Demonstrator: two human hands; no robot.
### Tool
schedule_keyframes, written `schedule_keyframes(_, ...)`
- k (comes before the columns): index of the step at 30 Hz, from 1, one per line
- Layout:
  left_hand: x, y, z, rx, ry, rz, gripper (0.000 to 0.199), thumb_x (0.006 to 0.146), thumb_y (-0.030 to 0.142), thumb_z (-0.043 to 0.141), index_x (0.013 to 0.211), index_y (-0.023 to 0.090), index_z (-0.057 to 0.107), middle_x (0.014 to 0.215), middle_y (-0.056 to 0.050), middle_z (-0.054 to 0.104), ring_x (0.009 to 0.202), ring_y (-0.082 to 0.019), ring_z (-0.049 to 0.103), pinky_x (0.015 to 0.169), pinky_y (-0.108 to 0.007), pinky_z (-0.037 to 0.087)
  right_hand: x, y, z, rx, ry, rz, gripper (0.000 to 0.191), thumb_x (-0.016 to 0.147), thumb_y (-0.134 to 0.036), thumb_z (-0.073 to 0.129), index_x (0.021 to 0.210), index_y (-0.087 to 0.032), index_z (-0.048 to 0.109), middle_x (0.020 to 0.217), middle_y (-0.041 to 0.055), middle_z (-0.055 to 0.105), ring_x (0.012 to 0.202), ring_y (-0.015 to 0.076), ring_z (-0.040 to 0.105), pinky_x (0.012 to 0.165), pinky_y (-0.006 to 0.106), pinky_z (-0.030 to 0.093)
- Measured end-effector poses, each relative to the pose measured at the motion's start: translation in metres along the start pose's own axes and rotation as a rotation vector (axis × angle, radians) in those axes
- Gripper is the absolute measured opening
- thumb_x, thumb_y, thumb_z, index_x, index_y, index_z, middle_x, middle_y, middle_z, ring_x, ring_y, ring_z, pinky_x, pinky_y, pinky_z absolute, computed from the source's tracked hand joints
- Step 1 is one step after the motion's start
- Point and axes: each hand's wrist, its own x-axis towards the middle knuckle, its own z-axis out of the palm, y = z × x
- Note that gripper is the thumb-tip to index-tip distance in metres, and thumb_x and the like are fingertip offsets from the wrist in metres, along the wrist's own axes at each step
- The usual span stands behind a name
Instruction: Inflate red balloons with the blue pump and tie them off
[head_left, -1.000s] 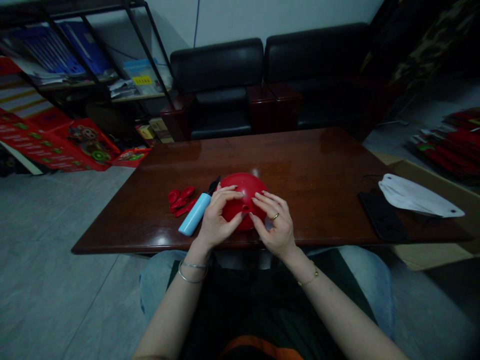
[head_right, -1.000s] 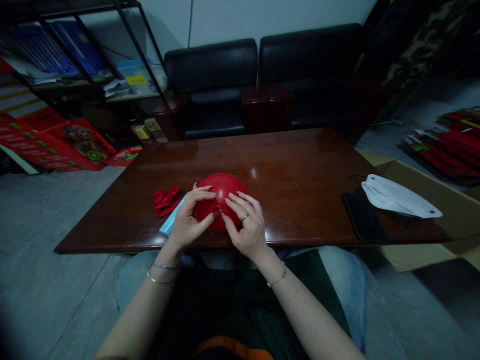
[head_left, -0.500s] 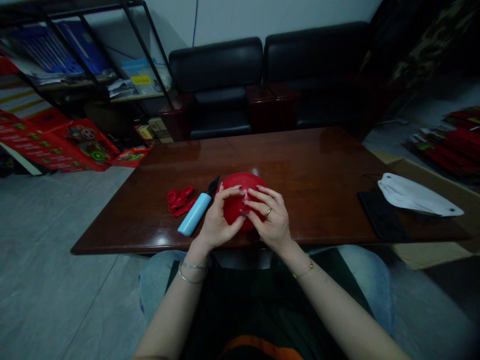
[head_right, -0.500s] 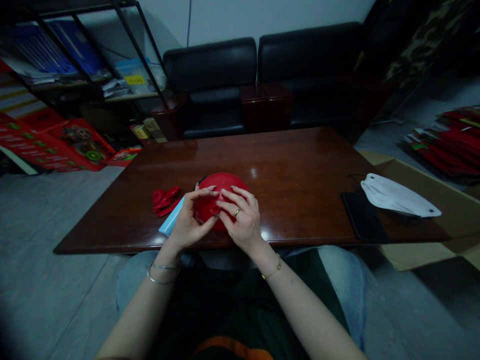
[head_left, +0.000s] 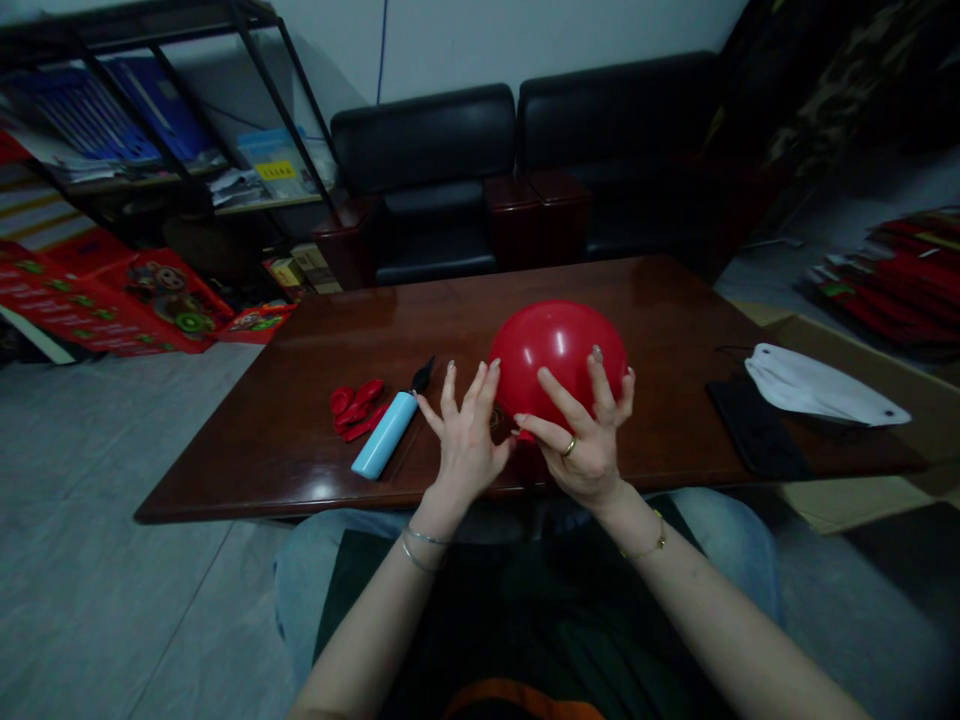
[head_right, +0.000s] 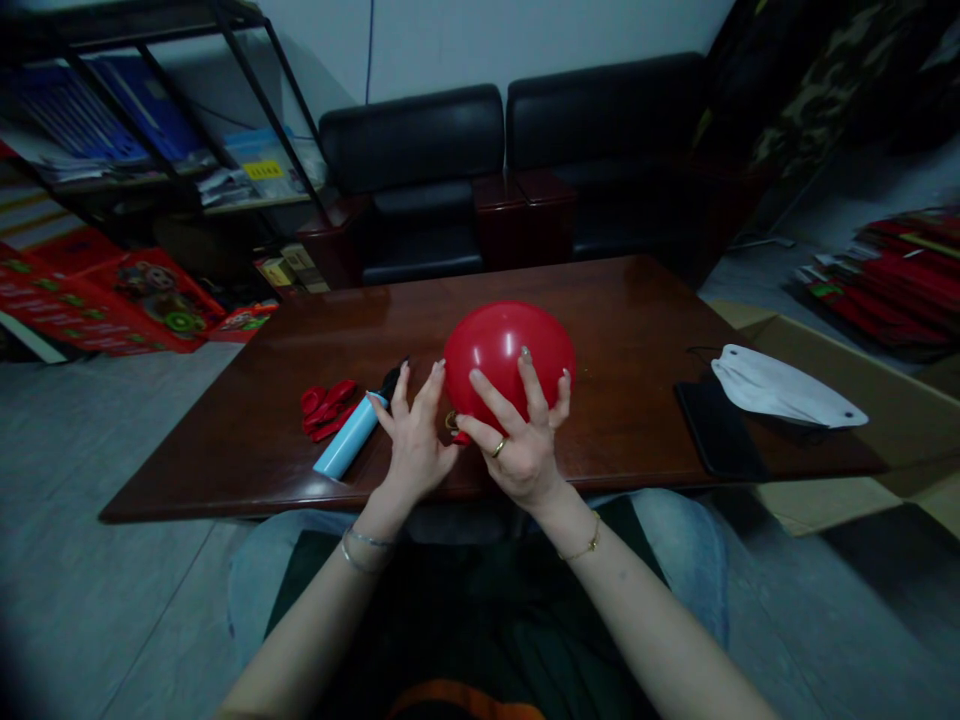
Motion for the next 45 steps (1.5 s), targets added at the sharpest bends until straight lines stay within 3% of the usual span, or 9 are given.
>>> schedule_keyframes(3, 0.007, 0.015, 0.009, 0.058, -0.036, 0.014, 0.091, 0.083, 0.025, 0.066, 0.161, 0.03, 0.02, 0.158, -0.009, 0.044, 0.156, -0.039, 0.014, 0.114, -0.077, -0.015, -0.012, 0.015, -0.005, -0.024, -0.055, -0.005, 0.022, 0.087, -0.027, 0.072, 0.1, -0.044, 0.074, 0.137, -0.0094, 0.065, 0.157, 0.0295, 0.014, 0.122, 0.075, -0.001)
schedule_keyframes(7, 0.012, 0.024, 0.017, 0.074, -0.062, 0.004, 0.094, 0.084, 0.03, 0.068, 0.162, 0.028, 0.016, 0.16, -0.011, 0.042, 0.155, -0.04, 0.017, 0.113, -0.077, -0.017, -0.022, 0.027, -0.01, -0.039, -0.059, -0.039, 0.025, 0.086, -0.025, 0.072, 0.102, -0.044, 0.074, 0.141, -0.0086, 0.062, 0.157, 0.0308, 0.014, 0.121, 0.076, 0.0)
schedule_keyframes(17, 0.007, 0.005, 0.02, 0.095, 0.002, -0.049, 0.102, 0.079, 0.049, 0.076, 0.161, 0.028, 0.019, 0.158, -0.015, 0.043, 0.154, -0.044, 0.017, 0.113, -0.078, -0.011, -0.03, 0.029, -0.005, 0.083, -0.132, -0.044, 0.034, 0.087, -0.018, 0.071, 0.113, -0.039, 0.072, 0.157, -0.0031, 0.045, 0.155, 0.0355, 0.02, 0.117, 0.08, 0.018)
schedule_keyframes(22, 0.009, -0.004, 0.018, 0.129, -0.026, -0.038, 0.103, 0.078, 0.045, 0.079, 0.161, 0.029, 0.021, 0.16, -0.015, 0.04, 0.154, -0.043, 0.018, 0.115, -0.079, -0.003, -0.028, 0.03, -0.004, 0.161, -0.169, -0.034, 0.037, 0.089, -0.016, 0.067, 0.117, -0.041, 0.069, 0.159, -0.0039, 0.042, 0.155, 0.0332, 0.02, 0.117, 0.079, 0.019)
schedule_keyframes(29, 0.012, -0.015, 0.018, 0.196, -0.053, -0.009, 0.103, 0.076, 0.053, 0.079, 0.16, 0.028, 0.025, 0.164, -0.015, 0.032, 0.154, -0.045, 0.013, 0.114, -0.079, -0.006, -0.034, 0.035, -0.006, 0.21, -0.213, -0.075, 0.038, 0.09, -0.009, 0.064, 0.119, -0.033, 0.067, 0.166, -0.0035, 0.027, 0.155, 0.0355, 0.017, 0.117, 0.078, 0.022)
schedule_keyframes(38, 0.015, -0.007, 0.02, 0.282, -0.115, 0.034, 0.101, 0.077, 0.061, 0.074, 0.16, 0.033, 0.024, 0.164, -0.014, 0.032, 0.154, -0.044, 0.017, 0.111, -0.081, -0.009, -0.043, 0.041, -0.007, 0.12, -0.208, -0.078, 0.044, 0.09, -0.005, 0.062, 0.126, -0.03, 0.059, 0.169, -0.003, 0.016, 0.155, 0.0366, 0.014, 0.119, 0.076, 0.024)
schedule_keyframes(45, 0.027, 0.008, 0.03, 0.274, -0.145, 0.068, 0.105, 0.076, 0.062, 0.075, 0.161, 0.035, 0.019, 0.165, -0.014, 0.03, 0.154, -0.045, 0.016, 0.11, -0.082, -0.007, -0.047, 0.056, -0.019, 0.068, -0.235, -0.081, 0.031, 0.092, -0.008, 0.06, 0.118, -0.025, 0.062, 0.167, -0.0004, 0.022, 0.154, 0.0398, 0.015, 0.115, 0.079, 0.027)
